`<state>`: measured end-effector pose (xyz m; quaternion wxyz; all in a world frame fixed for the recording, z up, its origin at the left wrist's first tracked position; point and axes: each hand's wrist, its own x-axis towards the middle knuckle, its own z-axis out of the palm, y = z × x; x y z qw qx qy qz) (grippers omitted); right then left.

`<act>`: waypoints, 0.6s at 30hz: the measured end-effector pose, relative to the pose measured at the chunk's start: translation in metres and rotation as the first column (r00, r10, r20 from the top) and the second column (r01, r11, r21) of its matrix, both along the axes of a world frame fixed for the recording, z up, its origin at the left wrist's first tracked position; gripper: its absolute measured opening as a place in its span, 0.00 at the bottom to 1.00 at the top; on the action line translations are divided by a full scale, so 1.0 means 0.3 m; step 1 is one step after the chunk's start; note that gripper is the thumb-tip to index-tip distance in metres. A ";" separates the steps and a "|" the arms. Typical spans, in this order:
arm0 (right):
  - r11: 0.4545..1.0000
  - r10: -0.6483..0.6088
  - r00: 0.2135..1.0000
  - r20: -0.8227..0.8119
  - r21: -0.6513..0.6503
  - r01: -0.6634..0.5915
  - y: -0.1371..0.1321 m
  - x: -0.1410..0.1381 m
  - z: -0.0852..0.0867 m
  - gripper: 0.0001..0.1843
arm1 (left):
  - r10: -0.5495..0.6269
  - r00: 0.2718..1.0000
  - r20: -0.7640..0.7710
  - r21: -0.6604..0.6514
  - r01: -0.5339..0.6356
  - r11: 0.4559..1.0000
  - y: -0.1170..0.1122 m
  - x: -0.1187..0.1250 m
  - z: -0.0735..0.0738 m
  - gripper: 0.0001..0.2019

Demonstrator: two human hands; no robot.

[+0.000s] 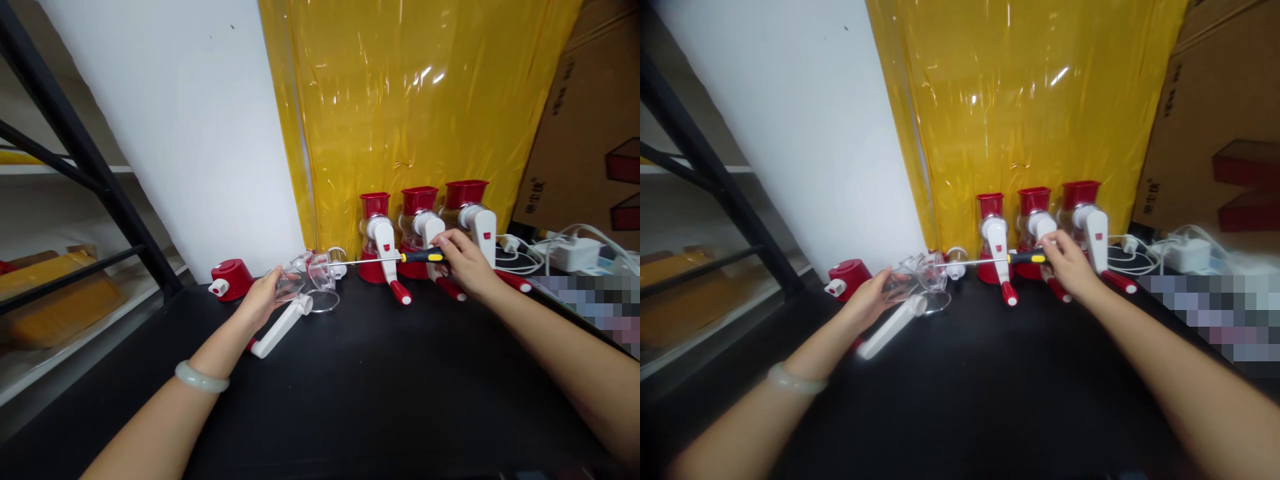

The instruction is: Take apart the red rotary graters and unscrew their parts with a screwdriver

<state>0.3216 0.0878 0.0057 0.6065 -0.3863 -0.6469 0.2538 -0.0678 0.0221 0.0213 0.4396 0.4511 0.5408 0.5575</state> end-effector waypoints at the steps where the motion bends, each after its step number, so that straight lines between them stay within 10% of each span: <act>1: 1.000 -0.002 1.000 -0.002 -0.007 0.002 0.002 0.001 -0.002 0.17 | -0.001 1.000 0.006 -0.003 0.001 1.000 -0.001 0.000 0.001 0.17; 18: 0.983 0.135 0.952 -0.276 -0.084 -0.164 0.019 -0.015 -0.006 0.15 | -0.026 0.999 -0.019 0.013 0.026 1.000 0.002 -0.008 -0.008 0.18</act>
